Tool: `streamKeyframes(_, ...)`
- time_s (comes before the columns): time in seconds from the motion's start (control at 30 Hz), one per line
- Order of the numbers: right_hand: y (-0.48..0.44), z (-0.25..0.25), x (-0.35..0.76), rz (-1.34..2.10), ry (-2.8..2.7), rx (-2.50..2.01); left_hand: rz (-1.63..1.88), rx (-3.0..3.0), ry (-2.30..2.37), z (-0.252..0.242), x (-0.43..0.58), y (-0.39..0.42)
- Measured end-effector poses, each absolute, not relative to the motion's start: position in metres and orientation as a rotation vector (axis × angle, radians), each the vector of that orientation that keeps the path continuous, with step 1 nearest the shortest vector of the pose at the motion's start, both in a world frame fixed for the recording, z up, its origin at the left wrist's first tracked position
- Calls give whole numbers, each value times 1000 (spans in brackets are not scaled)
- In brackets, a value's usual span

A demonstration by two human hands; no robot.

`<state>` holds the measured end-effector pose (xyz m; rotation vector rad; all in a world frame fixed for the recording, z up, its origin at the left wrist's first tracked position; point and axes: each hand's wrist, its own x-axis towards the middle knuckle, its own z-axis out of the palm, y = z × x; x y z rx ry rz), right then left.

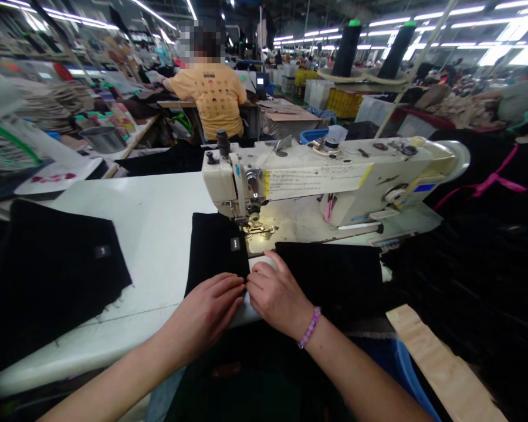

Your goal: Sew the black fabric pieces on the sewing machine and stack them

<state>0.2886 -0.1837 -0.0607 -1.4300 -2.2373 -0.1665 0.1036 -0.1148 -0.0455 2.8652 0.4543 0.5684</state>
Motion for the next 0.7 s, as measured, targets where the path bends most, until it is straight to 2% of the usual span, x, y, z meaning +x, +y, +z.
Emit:
streamKeyframes(0.5,-150,-51,295,-115,-2214,-1556,568,2964,399,-53,110,-70)
streamKeyframes(0.7,-160,-39,318,-142,-1984,-1804,568,2941,410,-54,113,-51)
